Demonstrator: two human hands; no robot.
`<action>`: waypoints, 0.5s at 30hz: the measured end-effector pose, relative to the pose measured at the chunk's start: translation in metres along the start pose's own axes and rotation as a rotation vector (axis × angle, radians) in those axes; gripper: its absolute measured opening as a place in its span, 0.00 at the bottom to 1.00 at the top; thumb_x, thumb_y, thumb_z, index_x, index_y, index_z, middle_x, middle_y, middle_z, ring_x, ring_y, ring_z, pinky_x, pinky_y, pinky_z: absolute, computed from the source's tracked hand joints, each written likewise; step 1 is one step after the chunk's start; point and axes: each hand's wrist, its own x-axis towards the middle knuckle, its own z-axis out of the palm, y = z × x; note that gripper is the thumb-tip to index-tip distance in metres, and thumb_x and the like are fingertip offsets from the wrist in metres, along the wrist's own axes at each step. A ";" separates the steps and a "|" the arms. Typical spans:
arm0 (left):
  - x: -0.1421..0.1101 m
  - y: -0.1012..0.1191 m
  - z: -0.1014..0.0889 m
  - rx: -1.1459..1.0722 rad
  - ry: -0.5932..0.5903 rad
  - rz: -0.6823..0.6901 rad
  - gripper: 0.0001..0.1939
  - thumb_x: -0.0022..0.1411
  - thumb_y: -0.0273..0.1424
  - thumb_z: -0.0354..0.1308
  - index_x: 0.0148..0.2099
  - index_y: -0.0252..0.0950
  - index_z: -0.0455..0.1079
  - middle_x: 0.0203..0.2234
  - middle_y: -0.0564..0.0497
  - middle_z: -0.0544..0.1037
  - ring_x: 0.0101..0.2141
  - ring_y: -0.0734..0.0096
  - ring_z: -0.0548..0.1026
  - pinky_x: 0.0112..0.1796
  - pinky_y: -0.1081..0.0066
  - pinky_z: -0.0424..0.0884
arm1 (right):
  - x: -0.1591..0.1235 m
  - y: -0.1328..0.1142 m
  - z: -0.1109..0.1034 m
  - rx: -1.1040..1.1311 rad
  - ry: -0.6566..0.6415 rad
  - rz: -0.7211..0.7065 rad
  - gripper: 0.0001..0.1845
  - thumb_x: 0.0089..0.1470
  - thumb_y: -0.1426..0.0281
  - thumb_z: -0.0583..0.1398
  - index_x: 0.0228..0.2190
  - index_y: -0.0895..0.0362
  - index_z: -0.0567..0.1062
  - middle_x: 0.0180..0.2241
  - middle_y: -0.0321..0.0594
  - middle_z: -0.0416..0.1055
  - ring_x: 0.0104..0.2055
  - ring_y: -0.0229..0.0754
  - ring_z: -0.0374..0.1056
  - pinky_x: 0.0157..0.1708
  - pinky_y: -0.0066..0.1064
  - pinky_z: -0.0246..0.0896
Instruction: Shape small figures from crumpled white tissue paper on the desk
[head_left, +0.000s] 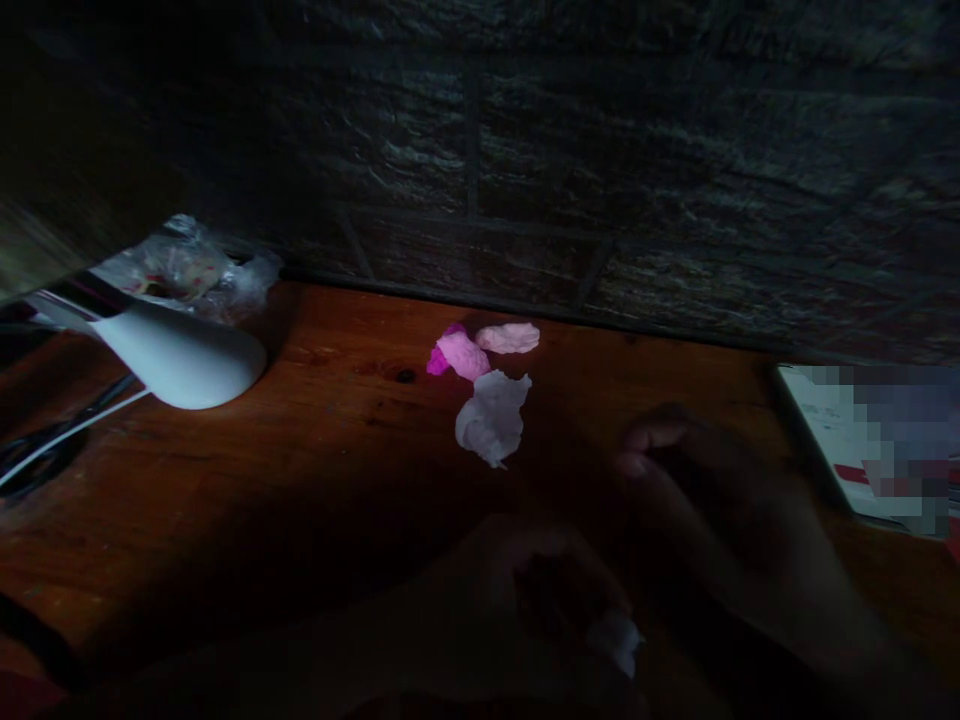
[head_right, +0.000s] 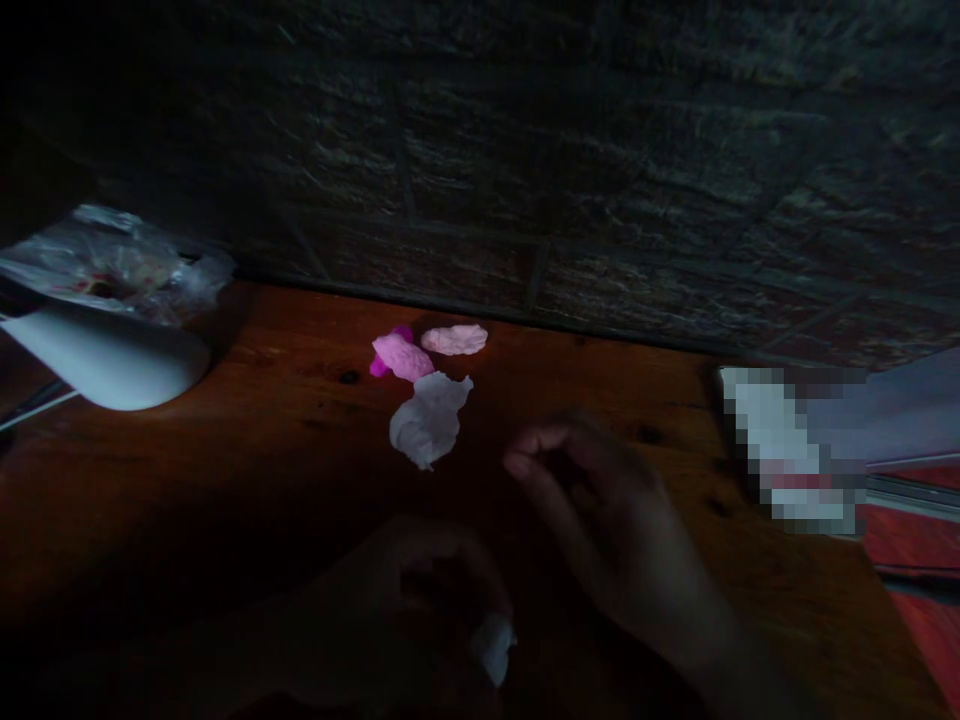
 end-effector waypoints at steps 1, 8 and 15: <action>0.000 -0.001 -0.001 0.038 -0.038 -0.003 0.21 0.39 0.25 0.80 0.39 0.37 0.82 0.33 0.52 0.84 0.35 0.69 0.80 0.36 0.73 0.74 | 0.010 0.007 0.006 -0.009 -0.045 0.019 0.04 0.67 0.67 0.61 0.36 0.50 0.76 0.30 0.37 0.76 0.28 0.39 0.72 0.28 0.29 0.69; -0.001 -0.002 -0.007 0.018 -0.070 -0.032 0.23 0.42 0.28 0.80 0.44 0.41 0.84 0.38 0.50 0.86 0.39 0.65 0.82 0.38 0.71 0.74 | 0.067 0.041 0.056 -0.049 -0.285 -0.135 0.05 0.65 0.71 0.63 0.36 0.55 0.79 0.36 0.40 0.79 0.36 0.40 0.75 0.37 0.31 0.70; 0.002 -0.005 -0.010 -0.036 -0.072 -0.004 0.22 0.44 0.29 0.79 0.44 0.40 0.84 0.39 0.50 0.87 0.40 0.65 0.83 0.39 0.72 0.73 | 0.057 0.051 0.060 -0.094 -0.320 -0.298 0.08 0.68 0.71 0.60 0.39 0.58 0.81 0.40 0.44 0.78 0.40 0.42 0.76 0.40 0.32 0.71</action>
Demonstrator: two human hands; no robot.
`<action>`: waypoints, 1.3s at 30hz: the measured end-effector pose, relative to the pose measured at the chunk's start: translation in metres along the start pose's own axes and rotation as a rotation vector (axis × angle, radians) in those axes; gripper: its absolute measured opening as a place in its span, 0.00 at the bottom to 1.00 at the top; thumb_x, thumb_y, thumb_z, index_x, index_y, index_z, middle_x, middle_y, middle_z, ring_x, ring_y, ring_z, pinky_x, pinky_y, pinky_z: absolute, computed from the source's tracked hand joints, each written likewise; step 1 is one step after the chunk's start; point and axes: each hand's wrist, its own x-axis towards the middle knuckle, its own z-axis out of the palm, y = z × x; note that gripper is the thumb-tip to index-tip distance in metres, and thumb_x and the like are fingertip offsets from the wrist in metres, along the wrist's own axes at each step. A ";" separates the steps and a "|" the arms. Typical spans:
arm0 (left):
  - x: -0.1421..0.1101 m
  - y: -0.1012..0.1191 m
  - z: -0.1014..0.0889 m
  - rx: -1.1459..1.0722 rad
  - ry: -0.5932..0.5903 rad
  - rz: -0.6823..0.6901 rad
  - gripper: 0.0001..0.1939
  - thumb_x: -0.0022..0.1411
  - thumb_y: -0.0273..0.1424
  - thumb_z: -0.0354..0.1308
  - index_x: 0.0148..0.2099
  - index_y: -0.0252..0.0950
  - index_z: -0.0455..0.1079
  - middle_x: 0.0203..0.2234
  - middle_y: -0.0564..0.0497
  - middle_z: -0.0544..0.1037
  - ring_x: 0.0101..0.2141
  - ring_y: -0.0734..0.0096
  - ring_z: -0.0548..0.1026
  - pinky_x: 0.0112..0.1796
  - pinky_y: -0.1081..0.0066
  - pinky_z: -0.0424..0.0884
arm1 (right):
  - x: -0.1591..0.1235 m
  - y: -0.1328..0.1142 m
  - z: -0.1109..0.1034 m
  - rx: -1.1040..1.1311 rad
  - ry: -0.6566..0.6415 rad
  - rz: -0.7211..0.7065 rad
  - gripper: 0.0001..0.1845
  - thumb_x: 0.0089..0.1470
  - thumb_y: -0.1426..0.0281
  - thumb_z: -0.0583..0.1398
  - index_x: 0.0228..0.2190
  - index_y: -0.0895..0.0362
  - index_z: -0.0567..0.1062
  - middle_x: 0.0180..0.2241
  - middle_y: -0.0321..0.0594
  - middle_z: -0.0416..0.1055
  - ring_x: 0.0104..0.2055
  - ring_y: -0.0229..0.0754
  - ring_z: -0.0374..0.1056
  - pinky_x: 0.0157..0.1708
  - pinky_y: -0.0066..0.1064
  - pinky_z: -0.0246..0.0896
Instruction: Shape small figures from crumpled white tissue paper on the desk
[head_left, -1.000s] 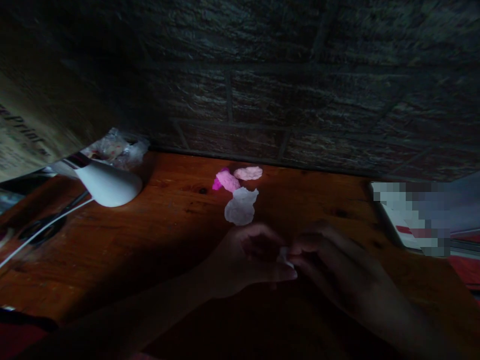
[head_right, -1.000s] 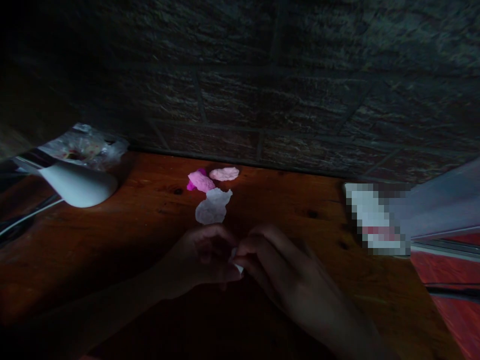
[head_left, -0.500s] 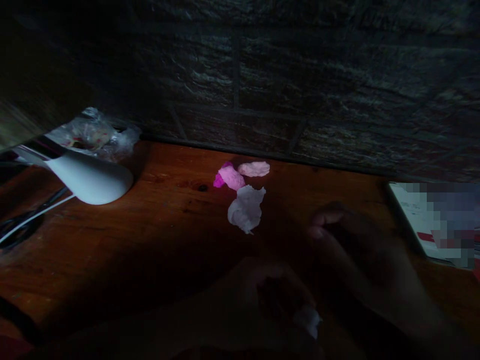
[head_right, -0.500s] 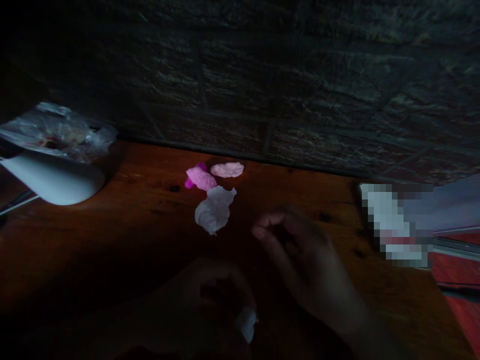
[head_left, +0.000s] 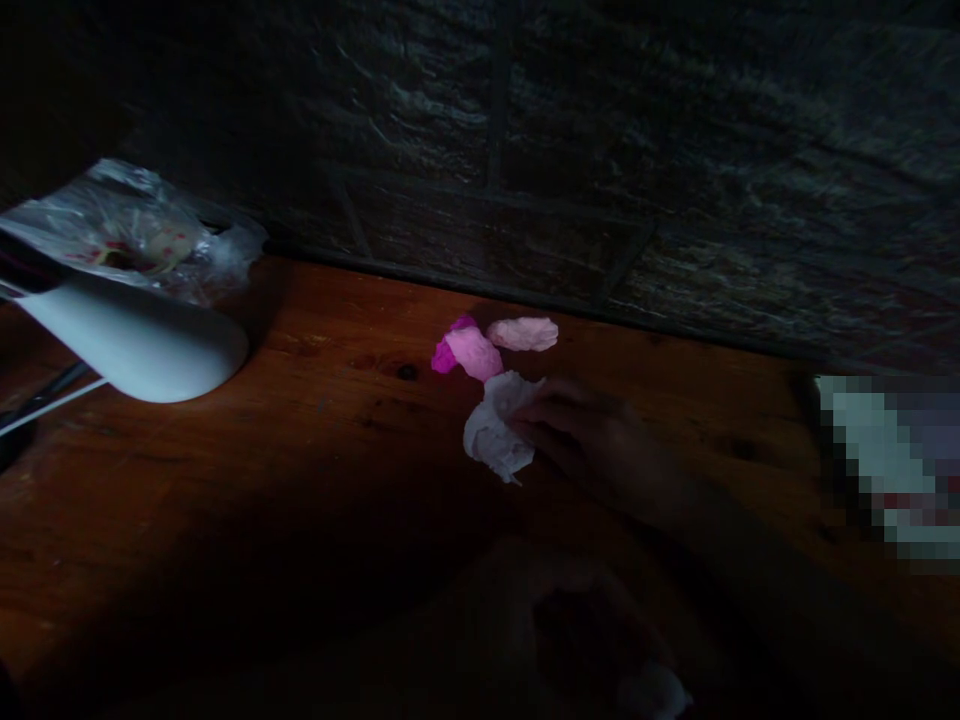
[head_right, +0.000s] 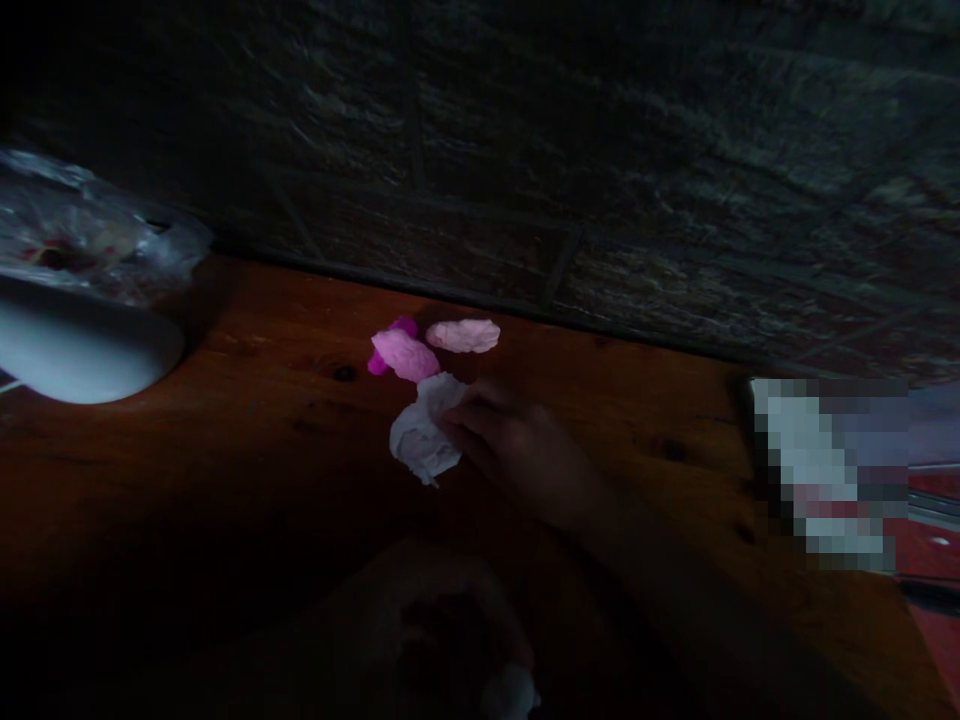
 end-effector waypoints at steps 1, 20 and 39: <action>0.000 0.002 0.001 0.003 0.005 -0.013 0.23 0.43 0.29 0.80 0.44 0.40 0.83 0.39 0.50 0.86 0.40 0.64 0.83 0.39 0.72 0.73 | -0.002 0.000 -0.002 0.013 -0.003 -0.021 0.08 0.68 0.72 0.60 0.39 0.58 0.81 0.40 0.45 0.78 0.40 0.42 0.76 0.40 0.32 0.72; -0.001 0.004 -0.011 0.044 -0.008 -0.057 0.14 0.58 0.41 0.72 0.45 0.42 0.83 0.42 0.49 0.86 0.41 0.64 0.84 0.42 0.68 0.79 | -0.008 0.001 -0.013 0.249 -0.088 0.001 0.06 0.65 0.75 0.64 0.42 0.57 0.82 0.40 0.44 0.78 0.40 0.40 0.75 0.39 0.30 0.71; 0.000 0.014 0.007 0.047 0.030 -0.116 0.27 0.40 0.38 0.81 0.44 0.41 0.80 0.41 0.52 0.85 0.42 0.64 0.82 0.42 0.66 0.77 | -0.006 0.004 -0.024 0.672 -0.083 0.430 0.08 0.61 0.64 0.66 0.35 0.56 0.79 0.35 0.39 0.79 0.32 0.37 0.72 0.33 0.29 0.69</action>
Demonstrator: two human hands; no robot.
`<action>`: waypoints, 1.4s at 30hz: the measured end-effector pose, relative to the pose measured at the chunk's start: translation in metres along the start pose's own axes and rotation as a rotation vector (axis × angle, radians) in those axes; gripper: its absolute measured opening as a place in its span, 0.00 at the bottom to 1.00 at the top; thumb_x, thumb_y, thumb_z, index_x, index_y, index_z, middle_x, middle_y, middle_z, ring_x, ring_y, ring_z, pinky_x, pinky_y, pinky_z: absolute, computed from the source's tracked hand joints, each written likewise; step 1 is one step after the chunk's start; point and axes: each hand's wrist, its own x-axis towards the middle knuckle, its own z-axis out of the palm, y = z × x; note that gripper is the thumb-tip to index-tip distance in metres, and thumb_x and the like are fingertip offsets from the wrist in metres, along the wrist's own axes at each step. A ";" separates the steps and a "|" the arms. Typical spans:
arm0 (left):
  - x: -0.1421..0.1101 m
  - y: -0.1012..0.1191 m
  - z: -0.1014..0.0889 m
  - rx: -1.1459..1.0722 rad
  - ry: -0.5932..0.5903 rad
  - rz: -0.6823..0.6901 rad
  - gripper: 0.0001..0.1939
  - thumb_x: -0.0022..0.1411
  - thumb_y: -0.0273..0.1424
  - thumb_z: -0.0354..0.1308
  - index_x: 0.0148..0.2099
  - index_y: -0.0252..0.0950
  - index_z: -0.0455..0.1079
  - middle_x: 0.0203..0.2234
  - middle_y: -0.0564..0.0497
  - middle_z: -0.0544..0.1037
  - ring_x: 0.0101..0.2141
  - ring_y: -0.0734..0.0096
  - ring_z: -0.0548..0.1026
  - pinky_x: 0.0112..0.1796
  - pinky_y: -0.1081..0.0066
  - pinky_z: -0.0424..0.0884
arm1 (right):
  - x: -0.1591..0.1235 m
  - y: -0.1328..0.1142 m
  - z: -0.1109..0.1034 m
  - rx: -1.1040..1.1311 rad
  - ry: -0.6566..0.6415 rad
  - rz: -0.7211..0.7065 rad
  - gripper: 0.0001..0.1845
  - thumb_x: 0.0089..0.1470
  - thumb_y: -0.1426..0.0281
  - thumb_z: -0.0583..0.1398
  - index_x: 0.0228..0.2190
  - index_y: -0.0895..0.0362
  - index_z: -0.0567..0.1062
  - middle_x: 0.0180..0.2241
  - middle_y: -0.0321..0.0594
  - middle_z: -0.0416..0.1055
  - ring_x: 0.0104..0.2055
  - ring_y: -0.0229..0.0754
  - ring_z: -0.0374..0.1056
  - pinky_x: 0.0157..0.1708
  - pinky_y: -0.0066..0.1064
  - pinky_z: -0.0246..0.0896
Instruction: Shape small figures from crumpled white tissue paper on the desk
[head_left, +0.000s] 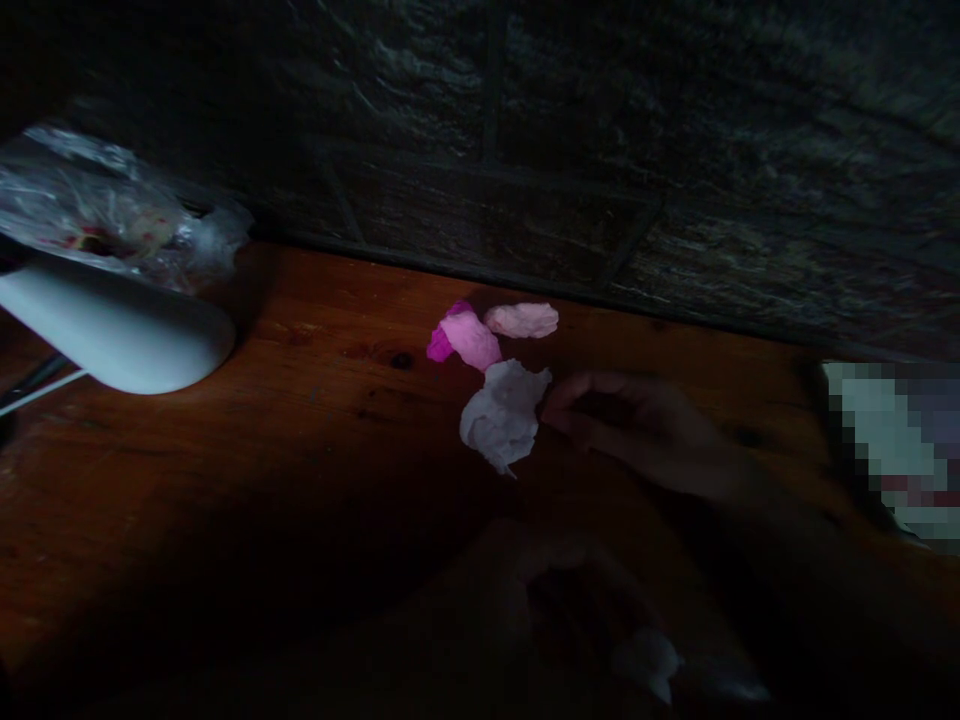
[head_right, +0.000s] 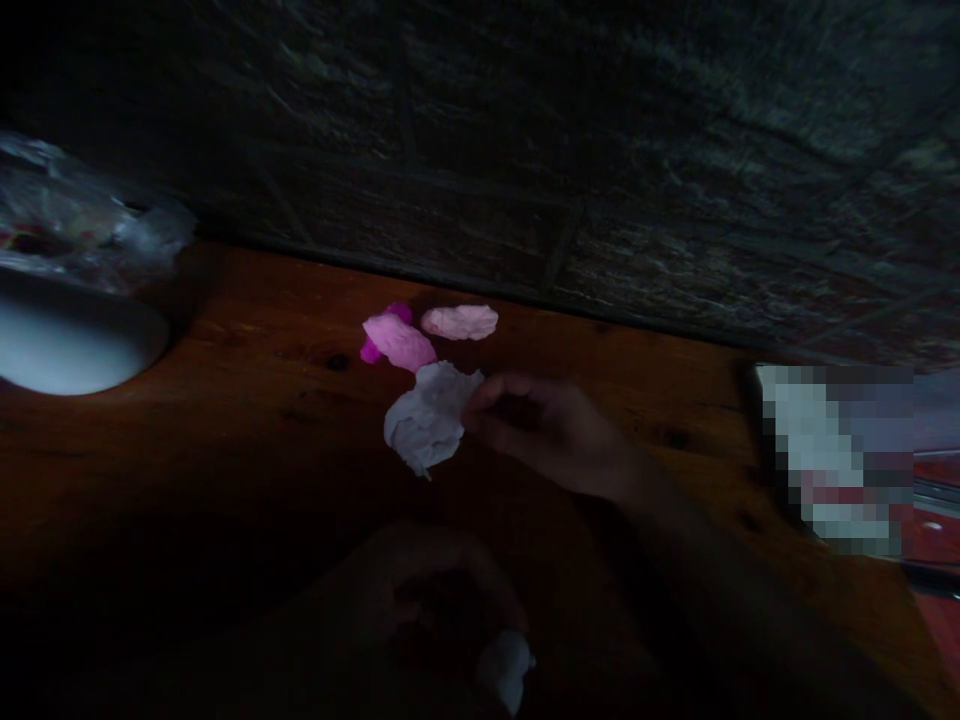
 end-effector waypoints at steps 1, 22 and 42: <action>-0.001 0.002 0.001 0.004 0.002 -0.007 0.27 0.40 0.38 0.81 0.44 0.41 0.80 0.41 0.51 0.85 0.42 0.63 0.82 0.42 0.66 0.77 | 0.000 0.001 -0.001 0.068 0.053 0.029 0.08 0.59 0.64 0.68 0.34 0.56 0.80 0.33 0.38 0.79 0.29 0.35 0.70 0.29 0.28 0.67; 0.006 -0.016 -0.009 1.045 0.437 0.767 0.08 0.69 0.24 0.60 0.47 0.36 0.79 0.42 0.47 0.84 0.43 0.66 0.81 0.47 0.67 0.77 | -0.004 -0.008 0.006 0.255 0.246 0.046 0.08 0.54 0.63 0.72 0.37 0.52 0.87 0.32 0.36 0.82 0.26 0.32 0.66 0.25 0.25 0.61; -0.006 0.009 -0.015 1.109 0.730 1.085 0.06 0.69 0.24 0.63 0.45 0.39 0.79 0.40 0.52 0.87 0.39 0.71 0.85 0.41 0.73 0.81 | -0.070 -0.030 0.039 0.347 0.244 0.010 0.11 0.59 0.68 0.69 0.44 0.54 0.79 0.32 0.35 0.82 0.30 0.38 0.80 0.33 0.31 0.79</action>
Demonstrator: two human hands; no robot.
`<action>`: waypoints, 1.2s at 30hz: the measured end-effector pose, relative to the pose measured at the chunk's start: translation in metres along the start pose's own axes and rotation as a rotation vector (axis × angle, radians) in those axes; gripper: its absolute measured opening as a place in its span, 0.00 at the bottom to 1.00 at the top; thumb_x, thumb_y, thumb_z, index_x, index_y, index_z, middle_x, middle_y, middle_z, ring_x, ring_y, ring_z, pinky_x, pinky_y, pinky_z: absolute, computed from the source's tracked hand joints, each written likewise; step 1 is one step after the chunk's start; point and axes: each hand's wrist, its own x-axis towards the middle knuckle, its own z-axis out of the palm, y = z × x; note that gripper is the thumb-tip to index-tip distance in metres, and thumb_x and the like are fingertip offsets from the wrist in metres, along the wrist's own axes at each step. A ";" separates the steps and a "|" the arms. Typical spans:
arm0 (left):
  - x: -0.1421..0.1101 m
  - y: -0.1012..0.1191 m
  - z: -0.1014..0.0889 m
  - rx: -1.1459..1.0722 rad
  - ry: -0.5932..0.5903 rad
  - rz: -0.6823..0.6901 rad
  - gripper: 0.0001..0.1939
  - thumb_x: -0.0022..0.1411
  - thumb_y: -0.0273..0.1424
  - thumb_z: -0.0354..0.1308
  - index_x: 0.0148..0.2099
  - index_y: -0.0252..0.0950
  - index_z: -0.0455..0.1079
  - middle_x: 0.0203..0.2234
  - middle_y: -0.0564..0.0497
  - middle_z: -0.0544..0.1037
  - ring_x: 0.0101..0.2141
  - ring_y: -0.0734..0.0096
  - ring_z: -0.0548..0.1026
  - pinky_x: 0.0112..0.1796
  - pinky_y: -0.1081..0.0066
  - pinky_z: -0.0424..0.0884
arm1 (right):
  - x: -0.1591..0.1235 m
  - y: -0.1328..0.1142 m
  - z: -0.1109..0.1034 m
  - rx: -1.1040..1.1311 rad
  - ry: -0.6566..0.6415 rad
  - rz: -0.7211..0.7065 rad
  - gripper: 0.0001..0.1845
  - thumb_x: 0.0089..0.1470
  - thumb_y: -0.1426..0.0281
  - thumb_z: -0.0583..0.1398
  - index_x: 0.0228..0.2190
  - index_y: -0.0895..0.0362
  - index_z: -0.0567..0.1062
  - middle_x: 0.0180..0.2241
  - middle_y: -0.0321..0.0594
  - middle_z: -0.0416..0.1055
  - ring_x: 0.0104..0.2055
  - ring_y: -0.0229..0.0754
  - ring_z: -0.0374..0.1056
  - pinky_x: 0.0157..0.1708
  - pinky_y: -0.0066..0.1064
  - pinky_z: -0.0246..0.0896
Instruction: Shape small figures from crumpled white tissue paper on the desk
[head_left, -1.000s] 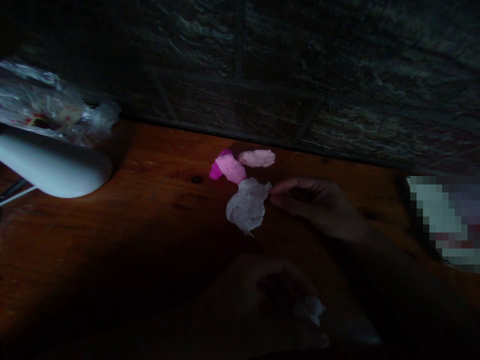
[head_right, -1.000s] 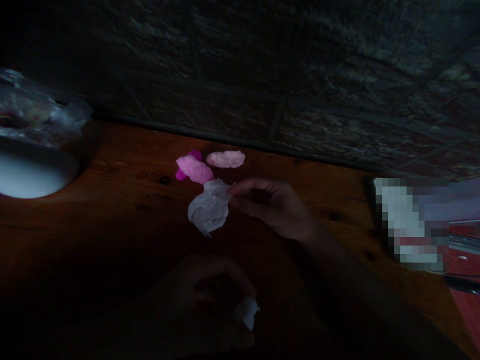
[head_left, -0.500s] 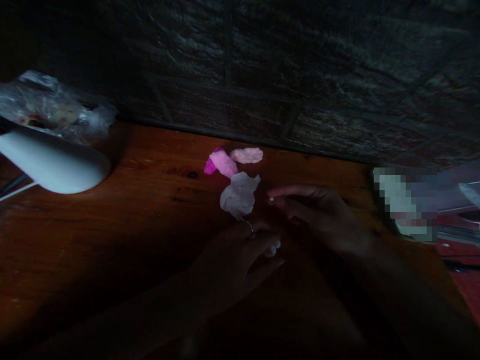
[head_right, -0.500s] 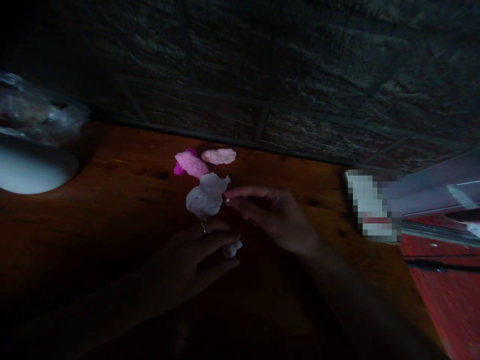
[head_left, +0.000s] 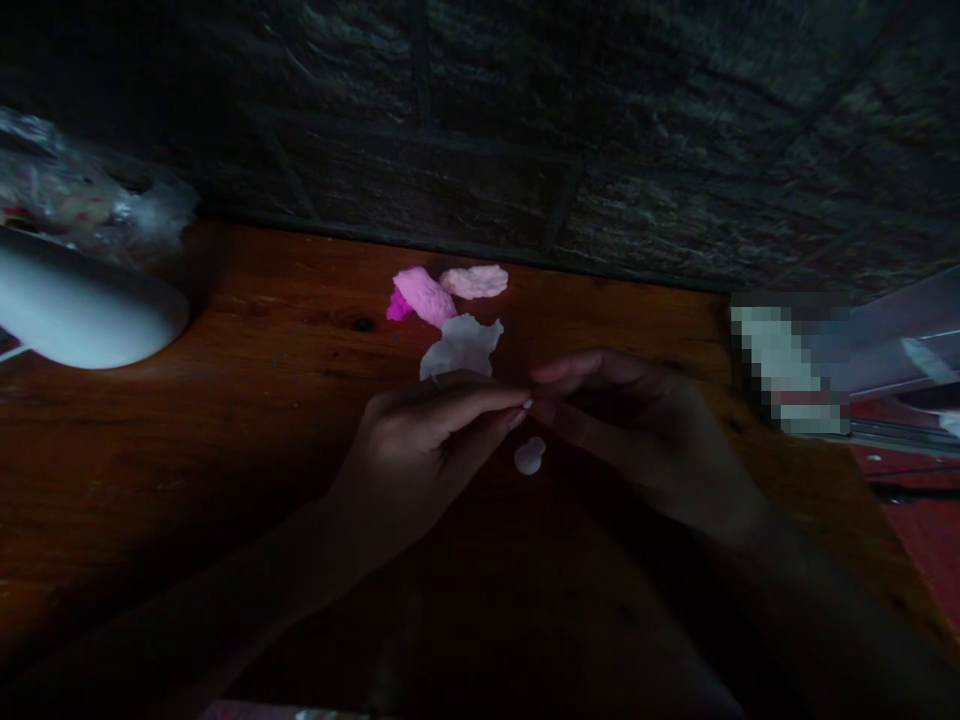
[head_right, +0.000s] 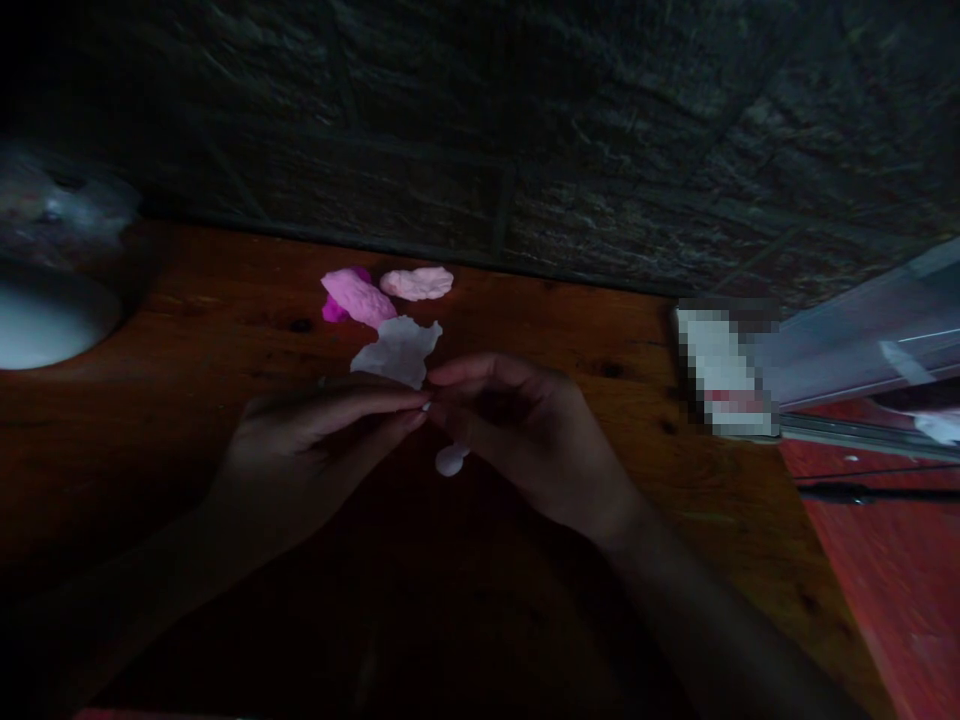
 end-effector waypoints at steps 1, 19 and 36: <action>0.000 -0.001 0.000 0.010 -0.004 0.016 0.06 0.69 0.25 0.62 0.45 0.39 0.79 0.40 0.52 0.87 0.38 0.71 0.85 0.41 0.73 0.81 | -0.001 0.000 0.000 -0.005 0.006 -0.001 0.11 0.59 0.68 0.70 0.44 0.54 0.79 0.32 0.35 0.82 0.30 0.38 0.80 0.32 0.31 0.79; 0.003 -0.002 -0.005 0.197 -0.016 0.200 0.06 0.68 0.23 0.60 0.39 0.38 0.76 0.32 0.55 0.84 0.30 0.77 0.80 0.35 0.77 0.76 | -0.002 -0.004 0.001 -0.022 0.011 0.015 0.14 0.52 0.65 0.73 0.39 0.53 0.79 0.32 0.35 0.82 0.25 0.36 0.75 0.26 0.29 0.71; 0.016 -0.039 -0.009 0.363 -0.004 0.020 0.06 0.70 0.28 0.59 0.40 0.37 0.77 0.32 0.51 0.85 0.32 0.67 0.82 0.38 0.70 0.75 | 0.007 0.000 -0.010 0.248 0.028 0.113 0.09 0.53 0.70 0.71 0.38 0.51 0.86 0.27 0.31 0.69 0.22 0.29 0.51 0.20 0.24 0.48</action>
